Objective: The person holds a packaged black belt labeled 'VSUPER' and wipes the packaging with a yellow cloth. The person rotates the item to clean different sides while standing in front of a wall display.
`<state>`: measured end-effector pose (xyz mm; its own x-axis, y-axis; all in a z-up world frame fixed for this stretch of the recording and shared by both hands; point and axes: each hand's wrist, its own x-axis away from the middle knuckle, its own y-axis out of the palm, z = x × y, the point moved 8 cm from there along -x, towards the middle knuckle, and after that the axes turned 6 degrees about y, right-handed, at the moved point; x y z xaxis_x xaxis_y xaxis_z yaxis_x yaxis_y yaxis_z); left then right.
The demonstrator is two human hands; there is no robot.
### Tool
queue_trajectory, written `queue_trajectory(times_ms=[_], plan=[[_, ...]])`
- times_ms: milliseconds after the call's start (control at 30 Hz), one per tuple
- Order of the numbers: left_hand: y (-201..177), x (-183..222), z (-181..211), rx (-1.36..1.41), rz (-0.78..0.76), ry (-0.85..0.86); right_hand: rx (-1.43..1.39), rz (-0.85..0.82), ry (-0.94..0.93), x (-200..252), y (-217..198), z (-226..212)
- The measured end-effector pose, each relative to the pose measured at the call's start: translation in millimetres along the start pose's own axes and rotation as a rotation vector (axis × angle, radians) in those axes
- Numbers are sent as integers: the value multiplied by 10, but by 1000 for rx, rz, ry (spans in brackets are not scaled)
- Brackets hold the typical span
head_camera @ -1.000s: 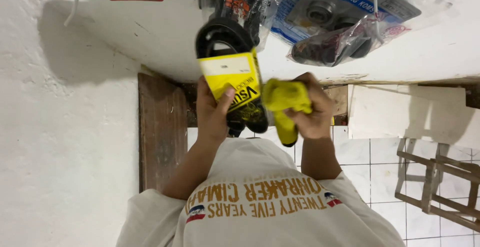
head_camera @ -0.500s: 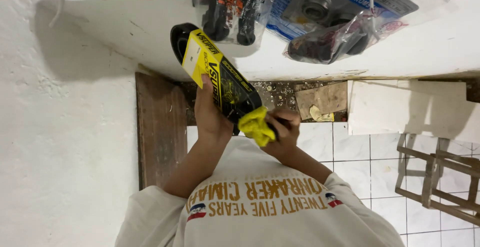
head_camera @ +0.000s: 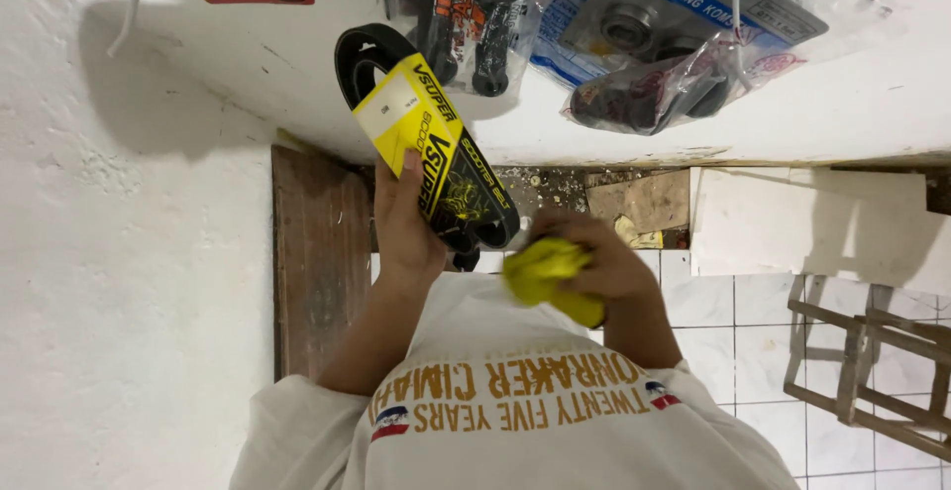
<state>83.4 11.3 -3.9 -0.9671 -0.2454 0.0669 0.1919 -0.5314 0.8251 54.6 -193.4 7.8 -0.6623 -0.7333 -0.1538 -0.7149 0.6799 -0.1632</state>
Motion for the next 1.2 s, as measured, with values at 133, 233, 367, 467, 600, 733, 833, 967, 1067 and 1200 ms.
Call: queue_trajectory(times_ms=[133,233,367,467,600,733,833,967,1067,1200], plan=[[-127,-21,-29,12,-36,4,-433,355,-21,125,-293,75],[-129,-48,-95,-26,-53,-51,171,717,-173,159,-415,-287],[-124,-38,-186,-103,-143,-145,469,594,-362,-36,-137,-654],[-146,-16,-311,-261,-243,-216,566,655,-384,-114,-260,-699],[-159,-26,-398,-388,-317,-244,576,929,-325,-156,-544,-861],[-55,-105,-264,-210,-231,-273,428,751,-484,-220,-513,-750],[-74,-215,-147,-152,-132,-238,341,177,-470,-366,-170,-788],[-88,-205,-204,-234,-144,-331,440,167,-309,-469,-274,-732],[-77,-178,-305,-270,-219,-417,564,518,-322,-474,-562,-790],[-97,-204,-288,-268,-191,-417,583,779,-370,-457,-697,-921]])
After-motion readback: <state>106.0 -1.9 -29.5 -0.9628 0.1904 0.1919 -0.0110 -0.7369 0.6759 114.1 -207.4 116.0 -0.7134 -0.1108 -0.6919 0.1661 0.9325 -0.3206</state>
